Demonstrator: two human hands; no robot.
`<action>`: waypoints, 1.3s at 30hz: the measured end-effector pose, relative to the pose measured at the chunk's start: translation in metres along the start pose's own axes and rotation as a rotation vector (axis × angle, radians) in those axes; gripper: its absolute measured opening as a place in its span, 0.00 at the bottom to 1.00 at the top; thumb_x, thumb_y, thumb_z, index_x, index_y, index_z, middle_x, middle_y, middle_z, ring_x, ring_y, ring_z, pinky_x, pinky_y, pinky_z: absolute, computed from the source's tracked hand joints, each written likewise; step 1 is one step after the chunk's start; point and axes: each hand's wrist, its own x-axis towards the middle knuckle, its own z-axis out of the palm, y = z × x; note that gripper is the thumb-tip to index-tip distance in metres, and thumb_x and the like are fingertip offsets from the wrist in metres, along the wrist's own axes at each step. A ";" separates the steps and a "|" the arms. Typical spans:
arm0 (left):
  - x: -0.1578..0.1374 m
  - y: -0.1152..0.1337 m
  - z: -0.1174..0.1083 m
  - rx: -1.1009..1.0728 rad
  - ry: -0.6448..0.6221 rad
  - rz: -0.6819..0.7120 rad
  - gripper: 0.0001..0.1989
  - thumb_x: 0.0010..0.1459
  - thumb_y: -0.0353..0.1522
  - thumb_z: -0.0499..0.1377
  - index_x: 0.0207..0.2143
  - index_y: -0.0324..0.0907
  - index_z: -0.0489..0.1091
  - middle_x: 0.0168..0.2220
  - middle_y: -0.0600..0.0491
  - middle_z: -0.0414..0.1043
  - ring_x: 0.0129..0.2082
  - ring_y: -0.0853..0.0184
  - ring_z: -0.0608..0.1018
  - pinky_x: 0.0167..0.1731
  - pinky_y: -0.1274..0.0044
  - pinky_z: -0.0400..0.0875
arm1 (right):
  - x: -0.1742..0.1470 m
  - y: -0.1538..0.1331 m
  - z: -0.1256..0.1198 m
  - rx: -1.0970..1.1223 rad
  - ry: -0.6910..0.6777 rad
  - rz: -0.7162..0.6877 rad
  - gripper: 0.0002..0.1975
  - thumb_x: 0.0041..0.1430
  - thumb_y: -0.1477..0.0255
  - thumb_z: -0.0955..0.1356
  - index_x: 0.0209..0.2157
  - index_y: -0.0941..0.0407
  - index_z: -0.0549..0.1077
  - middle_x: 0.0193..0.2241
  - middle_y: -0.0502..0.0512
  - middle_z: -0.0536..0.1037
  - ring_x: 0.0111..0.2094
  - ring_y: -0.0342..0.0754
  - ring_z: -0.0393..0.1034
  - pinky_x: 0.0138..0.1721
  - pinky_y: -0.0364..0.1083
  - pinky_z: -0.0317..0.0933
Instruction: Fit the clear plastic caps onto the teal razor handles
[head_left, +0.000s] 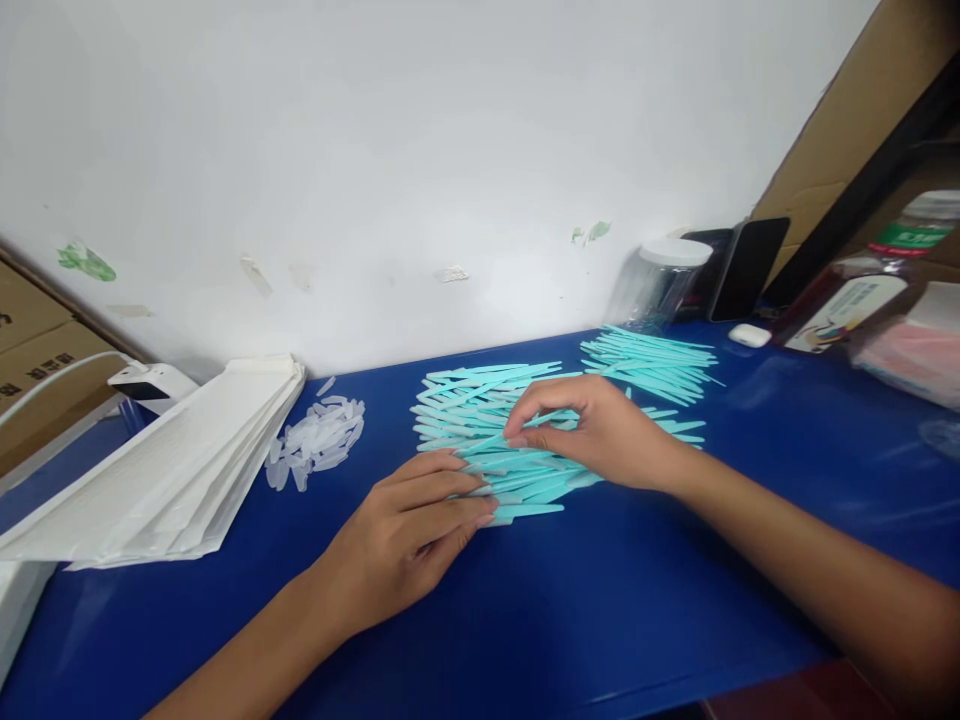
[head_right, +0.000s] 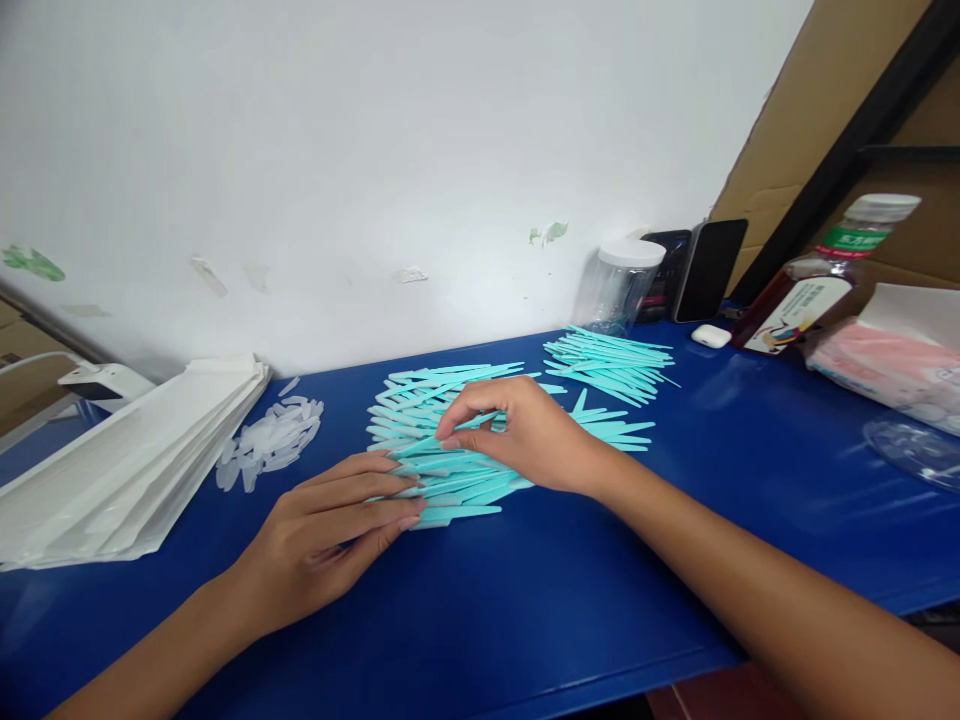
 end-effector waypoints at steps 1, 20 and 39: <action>0.000 0.000 0.000 -0.005 0.003 0.003 0.12 0.65 0.22 0.66 0.49 0.40 0.81 0.44 0.48 0.85 0.44 0.65 0.86 0.59 0.66 0.81 | 0.000 0.000 0.000 0.011 0.001 0.008 0.04 0.64 0.67 0.75 0.37 0.52 0.85 0.38 0.51 0.86 0.41 0.50 0.80 0.45 0.48 0.72; -0.001 -0.009 -0.006 0.116 0.097 0.064 0.12 0.63 0.21 0.67 0.48 0.38 0.80 0.43 0.48 0.85 0.45 0.65 0.86 0.59 0.67 0.81 | 0.009 0.068 -0.057 -0.689 -0.019 0.130 0.14 0.65 0.60 0.69 0.34 0.54 0.82 0.37 0.60 0.83 0.45 0.60 0.71 0.44 0.53 0.62; -0.001 -0.012 -0.007 0.117 0.121 -0.101 0.10 0.62 0.25 0.70 0.46 0.42 0.81 0.42 0.50 0.86 0.45 0.61 0.86 0.56 0.64 0.81 | -0.002 0.007 -0.041 -0.203 0.044 0.005 0.13 0.75 0.59 0.66 0.45 0.53 0.74 0.38 0.55 0.81 0.37 0.49 0.74 0.39 0.47 0.66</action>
